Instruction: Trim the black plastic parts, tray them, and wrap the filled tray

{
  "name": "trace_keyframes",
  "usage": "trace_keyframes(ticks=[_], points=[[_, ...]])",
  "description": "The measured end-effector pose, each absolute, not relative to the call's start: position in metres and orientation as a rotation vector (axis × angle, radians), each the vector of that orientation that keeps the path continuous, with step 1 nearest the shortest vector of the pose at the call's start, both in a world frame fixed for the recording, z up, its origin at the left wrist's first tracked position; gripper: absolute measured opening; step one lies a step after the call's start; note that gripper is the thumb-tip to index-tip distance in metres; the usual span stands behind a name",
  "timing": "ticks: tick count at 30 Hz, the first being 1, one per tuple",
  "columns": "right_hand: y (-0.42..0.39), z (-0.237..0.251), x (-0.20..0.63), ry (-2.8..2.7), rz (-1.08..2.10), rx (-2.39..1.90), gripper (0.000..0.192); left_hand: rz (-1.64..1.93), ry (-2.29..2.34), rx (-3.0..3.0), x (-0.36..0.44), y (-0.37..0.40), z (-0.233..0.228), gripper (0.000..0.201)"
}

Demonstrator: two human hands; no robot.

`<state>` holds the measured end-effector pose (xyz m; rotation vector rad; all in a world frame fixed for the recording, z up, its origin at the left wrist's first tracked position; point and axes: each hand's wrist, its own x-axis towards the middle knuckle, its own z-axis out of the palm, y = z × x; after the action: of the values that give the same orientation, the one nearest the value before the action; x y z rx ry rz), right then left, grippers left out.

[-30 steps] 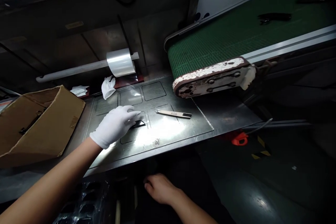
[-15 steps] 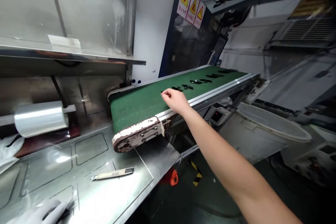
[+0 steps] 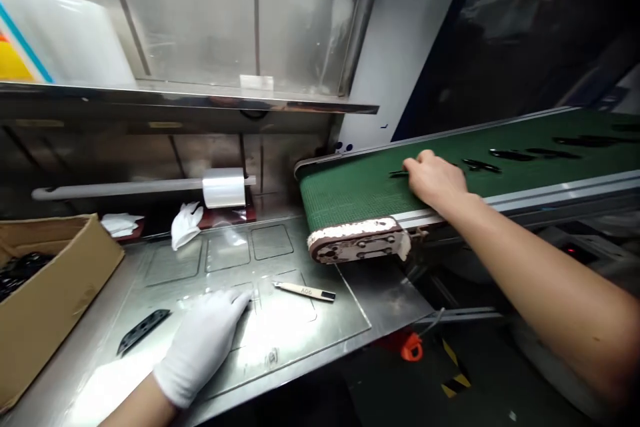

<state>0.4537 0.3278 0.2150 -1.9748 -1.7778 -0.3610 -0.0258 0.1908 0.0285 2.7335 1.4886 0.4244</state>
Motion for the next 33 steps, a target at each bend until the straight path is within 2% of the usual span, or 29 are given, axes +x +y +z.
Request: trace_keyframes(ticks=[4, 6, 9, 14, 17, 22, 25, 28, 30, 31, 33], points=[[0.305, 0.211, 0.441, -1.664, -0.273, -1.839, 0.014, 0.411, 1.544, 2.769, -0.025, 0.181, 0.030, 0.027], [0.285, 0.201, 0.424, -1.644, -0.132, -1.739, 0.019, 0.427, 1.568, 2.771, -0.027, 0.172, 0.029, 0.024], [0.247, 0.175, 0.386, -1.628, 0.132, -1.554, 0.022, 0.434, 1.558, 2.770, -0.028, 0.155, 0.028, 0.024], [0.173, 0.120, 0.320, -1.433, 0.751, -1.123, 0.014, 0.411, 1.507, 2.753, -0.031, 0.128, 0.025, 0.028], [0.136, 0.089, 0.288, -1.340, 1.049, -1.010, 0.011, 0.413, 1.465, 2.742, -0.034, 0.114, 0.019, 0.027], [0.097, 0.052, 0.248, -1.292, 1.352, -0.973, 0.007, 0.577, 1.382, 2.641, -0.038, 0.099, 0.011, 0.029], [0.080, 0.041, 0.231, -1.249, 1.444, -0.990, 0.011, 0.741, 1.350, 2.488, -0.036, 0.087, 0.014, 0.032], [0.062, 0.036, 0.219, -1.223, 1.487, -1.023, 0.012, 0.943, 1.431, 2.132, -0.029, 0.063, 0.024, 0.027], [0.049, 0.033, 0.213, -1.234, 1.509, -1.042, 0.013, 0.998, 1.485, 1.618, -0.019, 0.046, 0.031, 0.023], [0.043, 0.031, 0.210, -1.247, 1.519, -1.043, 0.013, 0.974, 1.431, 1.324, -0.013, 0.039, 0.033, 0.030], [0.033, 0.027, 0.206, -1.289, 1.539, -1.041, 0.015, 0.872, 1.172, 0.833, -0.001, 0.028, 0.032, 0.058]])
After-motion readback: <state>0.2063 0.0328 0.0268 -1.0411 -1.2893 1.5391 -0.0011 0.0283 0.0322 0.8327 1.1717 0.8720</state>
